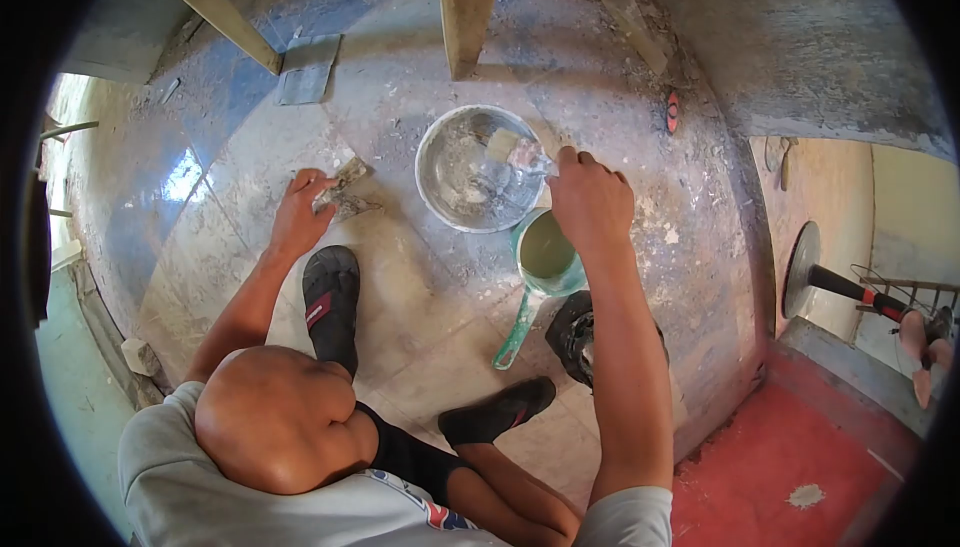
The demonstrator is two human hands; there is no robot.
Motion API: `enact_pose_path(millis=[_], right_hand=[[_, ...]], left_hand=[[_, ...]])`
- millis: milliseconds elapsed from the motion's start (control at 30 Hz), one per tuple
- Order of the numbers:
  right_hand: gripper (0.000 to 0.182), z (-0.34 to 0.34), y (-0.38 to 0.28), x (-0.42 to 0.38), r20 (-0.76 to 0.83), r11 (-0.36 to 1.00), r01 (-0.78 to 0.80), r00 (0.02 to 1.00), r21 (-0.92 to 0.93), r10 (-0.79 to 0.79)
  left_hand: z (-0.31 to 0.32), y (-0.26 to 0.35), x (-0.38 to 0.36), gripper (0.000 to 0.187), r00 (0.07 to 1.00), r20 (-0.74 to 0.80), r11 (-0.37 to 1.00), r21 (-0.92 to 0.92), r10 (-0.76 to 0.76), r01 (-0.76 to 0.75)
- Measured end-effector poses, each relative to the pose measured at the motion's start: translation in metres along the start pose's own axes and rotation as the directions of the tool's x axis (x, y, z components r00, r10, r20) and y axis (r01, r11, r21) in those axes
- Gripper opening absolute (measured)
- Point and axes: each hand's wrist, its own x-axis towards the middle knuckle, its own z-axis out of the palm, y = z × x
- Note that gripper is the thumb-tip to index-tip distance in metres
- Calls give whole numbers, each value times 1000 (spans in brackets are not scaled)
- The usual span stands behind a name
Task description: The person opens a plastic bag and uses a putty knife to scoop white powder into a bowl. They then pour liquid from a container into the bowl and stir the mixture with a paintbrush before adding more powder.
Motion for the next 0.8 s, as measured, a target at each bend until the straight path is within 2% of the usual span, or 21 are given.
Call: enact_pose_path(millis=[33, 67, 100, 133, 167, 200, 233, 300, 333, 367, 433, 467, 500, 567, 600, 633, 700, 733, 800], right_hand=[[29, -4, -1, -6, 3, 1000, -4, 1000, -5, 4], [29, -7, -4, -10, 27, 995, -61, 998, 76, 59], [29, -9, -7, -13, 53, 981, -117, 993, 156, 110], [29, -6, -8, -14, 53, 981, -119, 992, 150, 113], [29, 1, -8, -13, 71, 958, -112, 993, 265, 97], [30, 7, -11, -12, 86, 920, -103, 993, 378, 75], [30, 11, -15, -11, 79, 922, -95, 994, 377, 70], [29, 17, -24, -9, 50, 856, -38, 999, 516, 15], [35, 21, -28, -11, 58, 864, -42, 998, 502, 15], [35, 24, -29, -16, 53, 868, -39, 999, 494, 15], [38, 26, -31, -30, 39, 716, -89, 996, 692, 86], [43, 32, -27, -37, 27, 690, -83, 996, 720, 91], [43, 32, -25, -45, 25, 690, -78, 996, 720, 87], [43, 28, -24, -61, 105, 369, -140, 988, 919, 116], [45, 17, -33, -68, 187, 227, -210, 975, 951, 119], [45, 16, -36, -73, 187, 216, -208, 976, 954, 113], [46, 12, -41, -78, 105, 207, -120, 991, 971, 81], [45, 7, -45, -80, 83, 216, -93, 995, 972, 53], [44, -11, -51, -86, 102, 151, -105, 994, 983, 30]], left_hand=[[4, 4, 7, 38, 993, -87, 996, -32, 80, -83], [9, 8, 17, 37, 971, -180, 984, -56, 159, -171], [15, 18, 31, 43, 988, -131, 973, -206, 82, -108], [25, 30, 47, 52, 998, -3, 941, -333, -57, 52], [36, 44, 64, 62, 974, 137, 875, -432, -178, 220], [37, 72, 79, 72, 928, 275, 809, -468, -251, 357], [36, 97, 92, 81, 860, 407, 728, -482, -306, 487], [52, 108, 113, 82, 827, 501, 734, -455, -256, 503], [59, 107, 115, 66, 865, 453, 796, -431, -216, 425], [64, 104, 116, 66, 869, 448, 794, -440, -211, 420], [63, 99, 108, 56, 902, 431, 748, -588, -34, 309], [58, 97, 102, 57, 929, 370, 766, -594, -9, 244], [49, 101, 95, 57, 930, 366, 767, -594, -11, 243], [30, 105, 82, 68, 998, 65, 679, -734, 25, 31], [24, 106, 81, 80, 993, 109, 544, -830, -51, 119], [12, 111, 79, 80, 993, 109, 555, -823, -55, 121], [-15, 121, 77, 89, 984, 150, 376, -910, -96, 175], [-19, 119, 78, 89, 981, 172, 328, -925, -85, 190], [-31, 123, 73, 87, 974, 198, 299, -928, -107, 221]])
